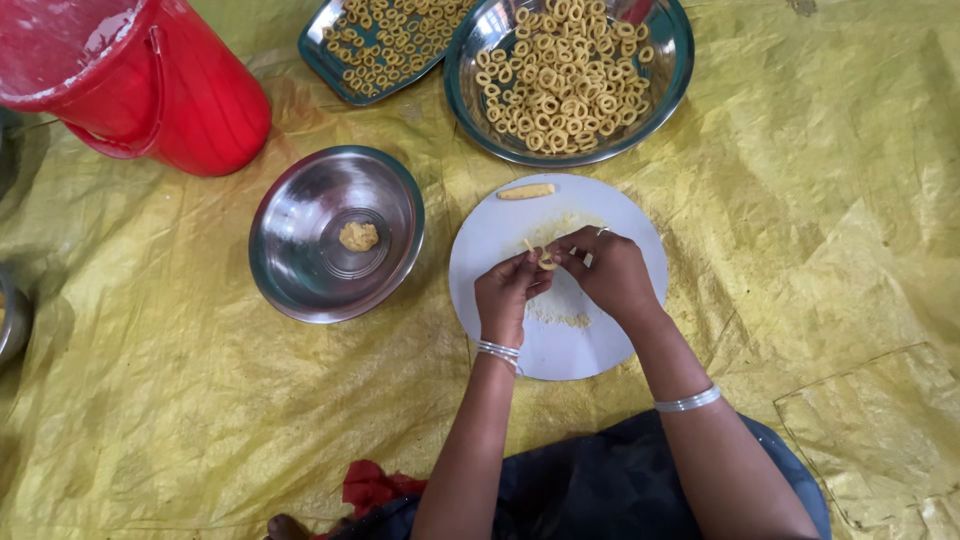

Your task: The person rolls small portions of dough into thin ropes on a white plate and then joins the ends to form rings. The finished rings are placed into a large metal bowl nearby.

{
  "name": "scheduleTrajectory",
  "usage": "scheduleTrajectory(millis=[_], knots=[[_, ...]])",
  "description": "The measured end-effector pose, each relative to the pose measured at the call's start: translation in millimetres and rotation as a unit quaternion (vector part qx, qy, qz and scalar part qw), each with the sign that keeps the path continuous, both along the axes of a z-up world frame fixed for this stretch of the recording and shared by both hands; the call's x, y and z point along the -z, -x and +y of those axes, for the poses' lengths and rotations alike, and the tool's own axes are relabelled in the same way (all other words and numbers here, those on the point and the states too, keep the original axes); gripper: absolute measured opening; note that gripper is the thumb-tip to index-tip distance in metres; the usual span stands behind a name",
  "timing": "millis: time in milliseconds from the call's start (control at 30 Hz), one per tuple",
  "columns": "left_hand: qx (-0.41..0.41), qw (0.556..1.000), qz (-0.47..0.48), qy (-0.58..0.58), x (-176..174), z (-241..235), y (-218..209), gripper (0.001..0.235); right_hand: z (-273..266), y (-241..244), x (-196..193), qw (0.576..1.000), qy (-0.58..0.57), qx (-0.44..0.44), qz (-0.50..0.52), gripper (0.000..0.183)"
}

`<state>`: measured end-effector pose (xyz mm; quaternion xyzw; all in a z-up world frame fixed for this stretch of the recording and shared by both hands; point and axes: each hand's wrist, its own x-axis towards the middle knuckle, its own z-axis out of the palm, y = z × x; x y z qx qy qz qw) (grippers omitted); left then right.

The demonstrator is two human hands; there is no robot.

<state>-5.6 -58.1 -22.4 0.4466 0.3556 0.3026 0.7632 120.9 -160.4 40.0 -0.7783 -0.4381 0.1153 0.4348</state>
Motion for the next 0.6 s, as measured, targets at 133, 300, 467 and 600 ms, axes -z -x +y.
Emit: scheduleTrajectory(millis=[133,300,467,600], knots=[[0.041,0.998,0.034,-0.021,-3.9,7.9,0.5,0.031,-2.2,4.1,-17.0,0.997,-0.002,-0.008,-0.078,0.012],[0.079,0.996,0.045,0.006,-8.7,12.5,3.5,0.030,-1.7,5.9,-24.0,0.998,-0.012,-0.006,-0.059,0.012],[0.072,0.996,0.025,0.043,-15.9,18.5,4.3,0.046,-0.3,5.3,-20.9,0.999,-0.002,-0.008,-0.035,0.013],[0.120,0.989,0.029,0.077,-20.5,24.5,9.9,0.054,-0.7,1.1,-13.5,0.999,-0.005,-0.024,0.047,0.019]])
